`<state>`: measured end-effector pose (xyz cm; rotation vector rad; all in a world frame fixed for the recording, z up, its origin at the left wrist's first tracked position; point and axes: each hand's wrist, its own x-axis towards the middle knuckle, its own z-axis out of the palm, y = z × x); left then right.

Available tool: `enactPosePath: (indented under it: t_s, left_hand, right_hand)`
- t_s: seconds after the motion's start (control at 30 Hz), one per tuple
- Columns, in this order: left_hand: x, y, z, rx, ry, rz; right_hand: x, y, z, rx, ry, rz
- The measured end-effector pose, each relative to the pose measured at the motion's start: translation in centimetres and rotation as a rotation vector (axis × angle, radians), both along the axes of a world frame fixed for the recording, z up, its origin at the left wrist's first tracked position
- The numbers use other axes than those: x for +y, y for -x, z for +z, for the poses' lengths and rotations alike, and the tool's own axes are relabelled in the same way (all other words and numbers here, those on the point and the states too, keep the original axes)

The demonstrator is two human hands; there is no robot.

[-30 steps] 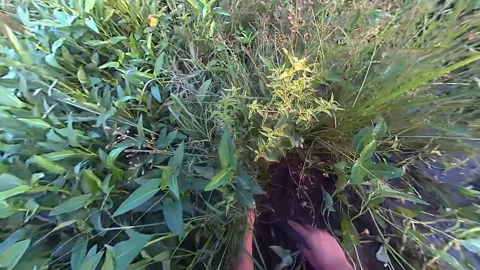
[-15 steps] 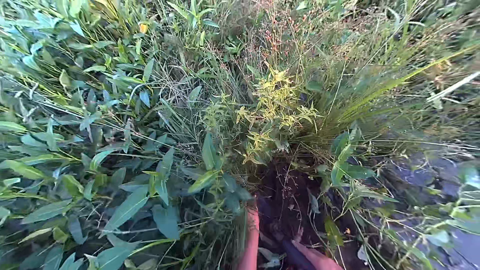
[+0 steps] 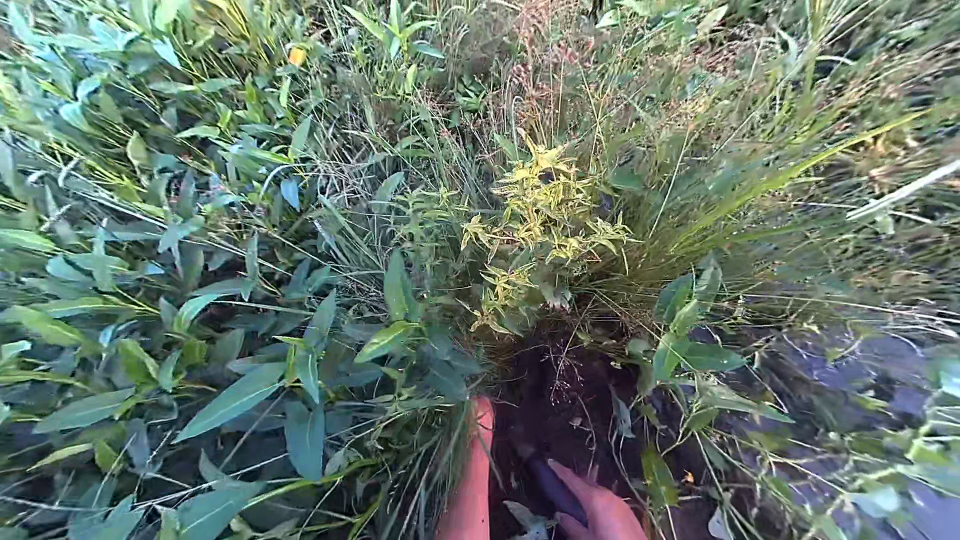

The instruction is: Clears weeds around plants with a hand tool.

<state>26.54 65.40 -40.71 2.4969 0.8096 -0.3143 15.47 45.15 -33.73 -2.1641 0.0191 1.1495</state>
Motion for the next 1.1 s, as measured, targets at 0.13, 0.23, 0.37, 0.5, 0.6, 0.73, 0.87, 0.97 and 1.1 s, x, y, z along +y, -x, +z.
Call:
enactPosePath:
  t_s: [0.13,0.23,0.37,0.5,0.6,0.73,0.87,0.97,1.1]
  left_hand:
    - [0.2,-0.3,1.9,0.092,0.025,-0.055]
    - [0.1,-0.4,2.2,0.024,0.032,-0.011]
    - [0.7,-0.9,4.6,-0.095,0.06,0.137]
    - [4.0,1.9,5.7,-0.369,0.408,0.415]
    - [5.6,5.0,7.2,-0.417,0.465,0.551]
    - [8.1,8.1,10.0,-0.416,0.341,0.601]
    - [9.0,9.4,11.4,-0.474,0.379,0.649]
    - [8.6,9.9,12.9,-0.615,0.492,0.638]
    - [10.2,8.0,18.5,-0.821,0.619,0.547]
  right_hand:
    - [-2.1,0.9,-0.2,-0.031,-0.02,0.031]
    - [1.7,-3.0,0.3,0.001,-0.001,0.071]
    - [3.0,-3.0,1.3,0.022,-0.009,0.063]
    - [-0.9,1.6,2.2,0.022,-0.052,0.051]
    - [-3.7,3.3,1.5,-0.015,-0.052,0.055]
    - [-3.8,1.7,2.0,-0.002,-0.021,0.109]
    - [-4.0,2.4,2.3,-0.02,-0.06,0.134]
    - [-3.8,2.3,2.2,-0.021,-0.058,0.156]
    - [-3.2,2.1,2.7,-0.026,-0.066,0.145]
